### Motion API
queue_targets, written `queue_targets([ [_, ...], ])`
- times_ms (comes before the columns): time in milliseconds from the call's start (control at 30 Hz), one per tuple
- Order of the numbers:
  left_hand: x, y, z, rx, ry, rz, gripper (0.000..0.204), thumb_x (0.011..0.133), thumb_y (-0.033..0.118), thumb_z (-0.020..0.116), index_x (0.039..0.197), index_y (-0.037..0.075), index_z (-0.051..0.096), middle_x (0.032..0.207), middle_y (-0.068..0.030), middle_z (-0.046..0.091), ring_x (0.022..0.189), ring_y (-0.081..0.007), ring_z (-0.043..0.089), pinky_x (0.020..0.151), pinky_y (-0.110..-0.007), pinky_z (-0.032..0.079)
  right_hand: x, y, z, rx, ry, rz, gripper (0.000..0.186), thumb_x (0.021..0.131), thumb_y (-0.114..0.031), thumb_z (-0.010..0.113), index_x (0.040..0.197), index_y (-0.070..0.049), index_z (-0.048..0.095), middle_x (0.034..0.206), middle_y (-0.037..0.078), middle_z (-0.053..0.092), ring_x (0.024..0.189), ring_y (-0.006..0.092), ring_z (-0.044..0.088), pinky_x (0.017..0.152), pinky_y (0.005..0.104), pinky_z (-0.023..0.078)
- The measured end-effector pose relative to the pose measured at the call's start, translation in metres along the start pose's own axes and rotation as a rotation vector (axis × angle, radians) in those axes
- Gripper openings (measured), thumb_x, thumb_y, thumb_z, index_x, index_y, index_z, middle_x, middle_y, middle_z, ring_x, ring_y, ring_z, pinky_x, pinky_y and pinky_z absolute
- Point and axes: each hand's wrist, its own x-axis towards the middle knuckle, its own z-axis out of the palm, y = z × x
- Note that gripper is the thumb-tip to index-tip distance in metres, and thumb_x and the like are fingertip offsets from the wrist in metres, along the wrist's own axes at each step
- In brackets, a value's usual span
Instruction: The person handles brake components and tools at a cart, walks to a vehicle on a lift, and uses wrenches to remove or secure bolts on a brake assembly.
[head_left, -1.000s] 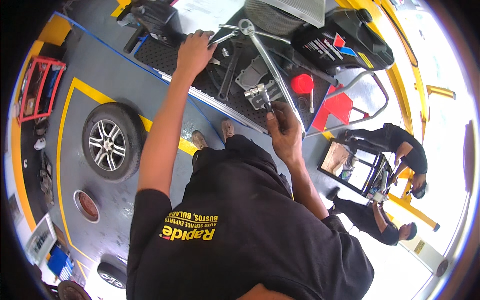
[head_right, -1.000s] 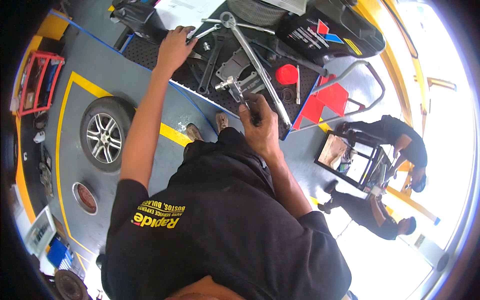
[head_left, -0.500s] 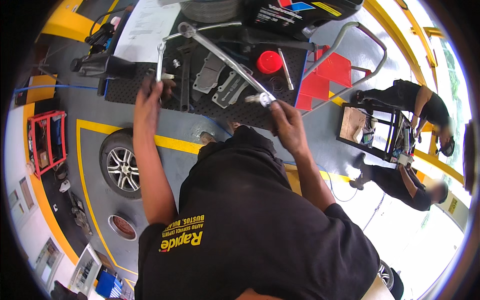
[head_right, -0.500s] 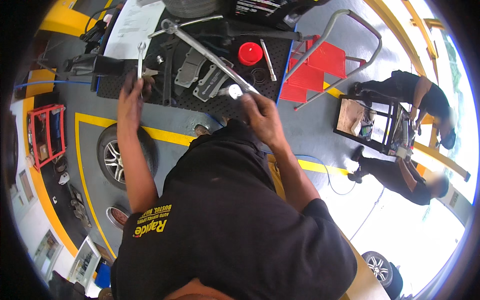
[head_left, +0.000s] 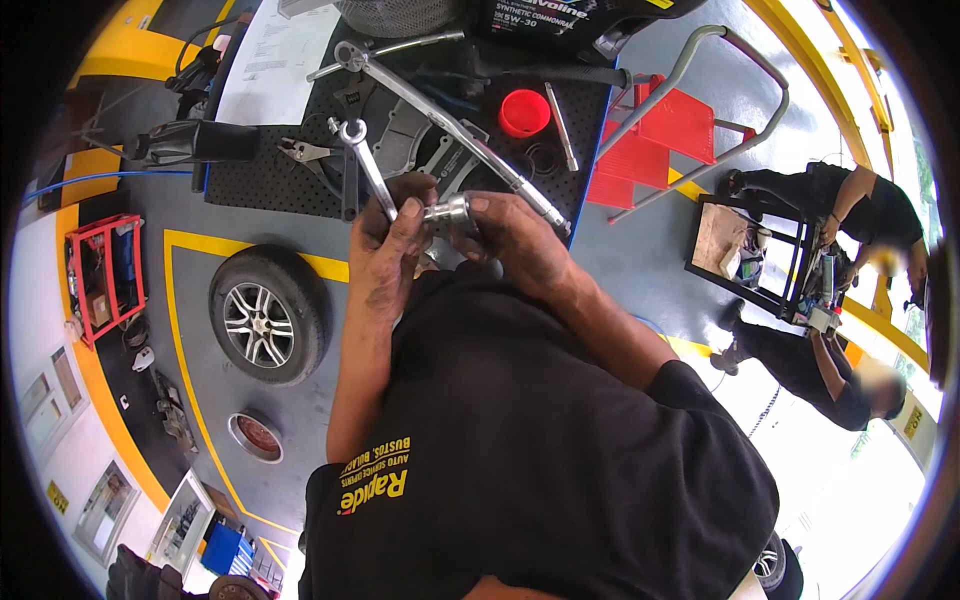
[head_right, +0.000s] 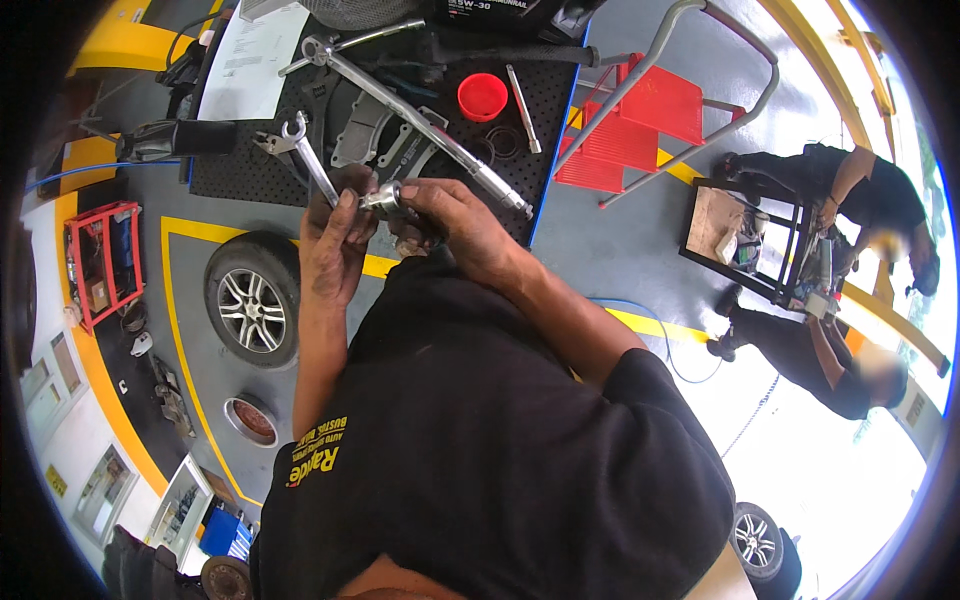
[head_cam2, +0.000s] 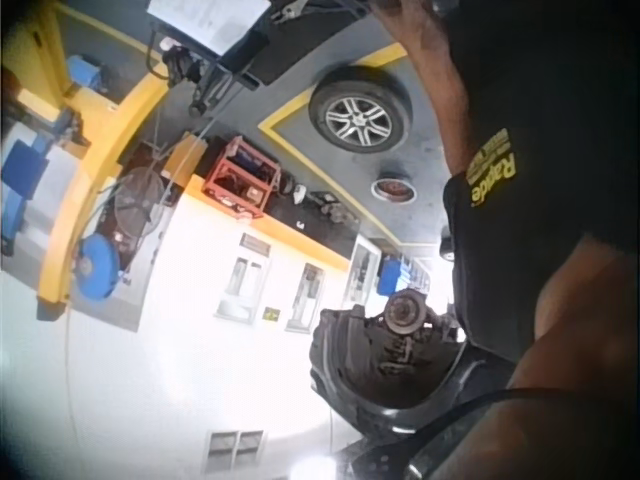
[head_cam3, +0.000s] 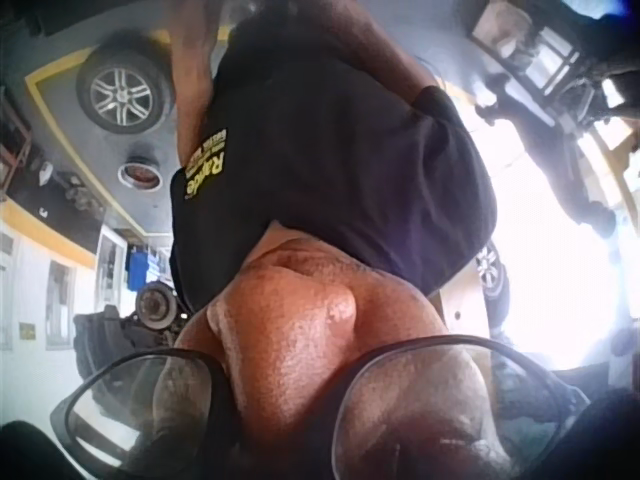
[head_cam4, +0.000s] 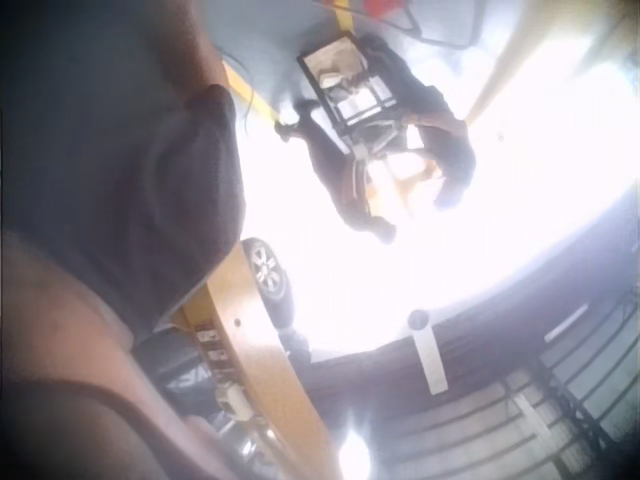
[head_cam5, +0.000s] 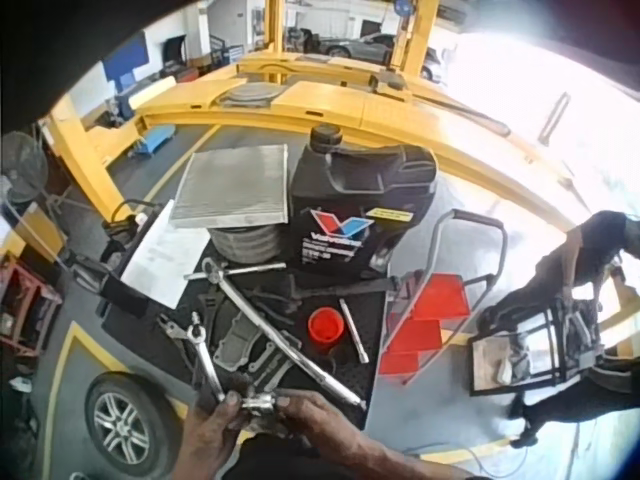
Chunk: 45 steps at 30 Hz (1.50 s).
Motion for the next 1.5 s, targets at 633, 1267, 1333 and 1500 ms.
queue_targets([
  [633,-0.020,0.000,0.040,0.661,-0.163,0.331,0.027,0.102,0.025,0.067,0.113,0.000,0.068,0.098,-0.0030,0.068,0.090,-0.0095,0.060,0.079,-0.025,0.047,-0.077,0.014,0.035,0.587,0.137,-0.011,0.035,0.099,-0.042,0.057,0.094,-0.008,0.064,0.073,0.003,0.059,0.058,0.0105,0.050,0.054,0.0269,0.039],
  [1267,-0.016,-0.078,0.200,0.285,-0.580,-0.298,0.030,0.100,0.030,0.070,0.114,0.003,0.068,0.094,0.0009,0.064,0.080,-0.0055,0.055,0.069,-0.023,0.044,-0.240,-0.033,-0.087,-2.097,0.872,-1.068,0.043,0.062,-0.034,0.076,0.101,-0.018,0.070,0.085,-0.007,0.060,0.076,0.0129,0.061,0.063,0.0291,0.050],
  [1333,-0.014,-0.099,0.224,0.312,-0.589,-0.315,0.030,0.100,0.030,0.071,0.114,0.003,0.068,0.093,0.0013,0.064,0.079,-0.0060,0.054,0.069,-0.023,0.043,-0.268,-0.037,-0.104,-2.109,0.874,-0.920,0.035,0.072,-0.030,0.074,0.105,-0.020,0.068,0.093,-0.006,0.063,0.086,0.0132,0.063,0.072,0.0294,0.052],
  [1500,-0.004,-0.167,0.291,0.336,-0.605,-0.338,0.031,0.104,0.025,0.065,0.118,-0.003,0.064,0.104,-0.0065,0.064,0.092,-0.0140,0.061,0.083,-0.029,0.051,-0.327,-0.046,-0.161,-1.871,0.979,-0.845,0.042,0.083,-0.046,0.075,0.106,-0.012,0.067,0.091,0.003,0.066,0.090,0.0218,0.067,0.080,0.0391,0.054],
])
